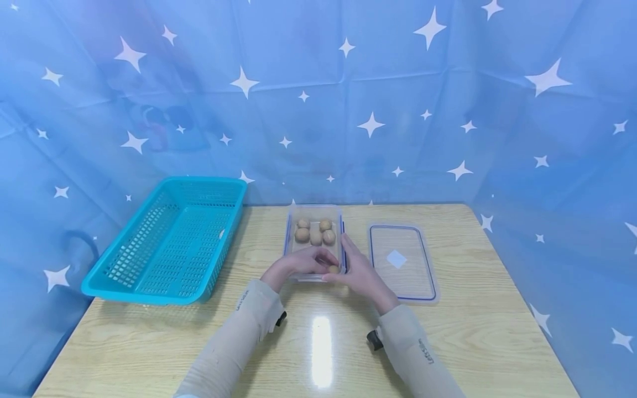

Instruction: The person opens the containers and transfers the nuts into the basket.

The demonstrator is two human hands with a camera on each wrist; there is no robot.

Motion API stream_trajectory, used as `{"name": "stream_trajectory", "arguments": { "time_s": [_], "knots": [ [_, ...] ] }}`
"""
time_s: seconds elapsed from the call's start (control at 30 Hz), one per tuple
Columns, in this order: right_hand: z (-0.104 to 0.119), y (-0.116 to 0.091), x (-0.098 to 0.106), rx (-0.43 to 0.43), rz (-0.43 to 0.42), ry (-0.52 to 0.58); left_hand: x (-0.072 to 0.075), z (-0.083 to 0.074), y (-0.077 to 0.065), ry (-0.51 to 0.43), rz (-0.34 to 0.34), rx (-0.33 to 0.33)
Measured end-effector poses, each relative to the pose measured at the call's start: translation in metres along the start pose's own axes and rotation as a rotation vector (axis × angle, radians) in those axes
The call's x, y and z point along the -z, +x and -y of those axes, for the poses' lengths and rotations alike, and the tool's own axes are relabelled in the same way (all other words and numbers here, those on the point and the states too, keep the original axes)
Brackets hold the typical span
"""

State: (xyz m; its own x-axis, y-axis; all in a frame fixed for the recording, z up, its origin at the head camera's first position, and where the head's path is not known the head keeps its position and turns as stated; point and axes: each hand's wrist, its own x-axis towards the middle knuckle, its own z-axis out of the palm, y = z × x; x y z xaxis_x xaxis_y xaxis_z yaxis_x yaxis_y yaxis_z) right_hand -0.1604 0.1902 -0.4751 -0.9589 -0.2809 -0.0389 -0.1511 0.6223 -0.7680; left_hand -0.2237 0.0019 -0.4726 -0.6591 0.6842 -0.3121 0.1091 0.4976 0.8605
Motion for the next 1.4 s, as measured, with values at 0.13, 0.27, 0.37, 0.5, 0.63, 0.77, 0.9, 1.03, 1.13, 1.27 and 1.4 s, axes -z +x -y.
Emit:
{"name": "stream_trajectory", "arguments": {
  "time_s": [0.13, 0.27, 0.37, 0.5, 0.63, 0.77, 0.9, 1.03, 1.13, 1.27, 1.4],
  "knots": [
    [-0.0004, 0.0, -0.0003, -0.004, 0.003, -0.003, -0.0002, -0.0001, -0.0006, -0.012, -0.028, 0.011],
    [-0.0002, -0.0006, -0.0006, -0.001, 0.004, 0.005, -0.0007, 0.0001, -0.0013, -0.053, -0.064, 0.034],
    [0.0, -0.0008, -0.0007, 0.014, 0.001, 0.022, -0.0015, 0.001, -0.0006, -0.102, -0.094, 0.04],
    [0.0002, -0.0011, -0.001, 0.024, 0.001, 0.035, -0.0017, 0.0015, 0.0006, -0.173, -0.138, 0.021],
    [0.0005, -0.0012, -0.0008, 0.022, 0.003, 0.032, -0.0013, 0.0009, 0.0011, -0.226, -0.184, -0.001],
    [0.0006, -0.0012, -0.0004, 0.02, 0.002, 0.032, -0.0013, 0.0007, 0.0007, -0.246, -0.228, -0.019],
    [0.001, -0.0011, 0.0002, 0.015, 0.001, 0.019, -0.0009, 0.0006, 0.0008, -0.261, -0.283, -0.029],
    [0.002, -0.0011, 0.0008, 0.013, -0.002, 0.01, 0.0, -0.0003, 0.0009, -0.288, -0.326, -0.039],
    [0.0022, -0.001, 0.0007, 0.011, 0.0, 0.006, -0.0001, -0.0005, 0.0012, -0.303, -0.345, -0.056],
    [0.0019, -0.0005, 0.0001, 0.002, 0.004, 0.01, -0.0005, -0.0007, 0.0012, -0.34, -0.357, -0.083],
    [0.0013, 0.0001, -0.0002, -0.004, 0.005, 0.016, 0.0004, -0.0006, 0.0009, -0.389, -0.378, -0.097]
  ]
}}
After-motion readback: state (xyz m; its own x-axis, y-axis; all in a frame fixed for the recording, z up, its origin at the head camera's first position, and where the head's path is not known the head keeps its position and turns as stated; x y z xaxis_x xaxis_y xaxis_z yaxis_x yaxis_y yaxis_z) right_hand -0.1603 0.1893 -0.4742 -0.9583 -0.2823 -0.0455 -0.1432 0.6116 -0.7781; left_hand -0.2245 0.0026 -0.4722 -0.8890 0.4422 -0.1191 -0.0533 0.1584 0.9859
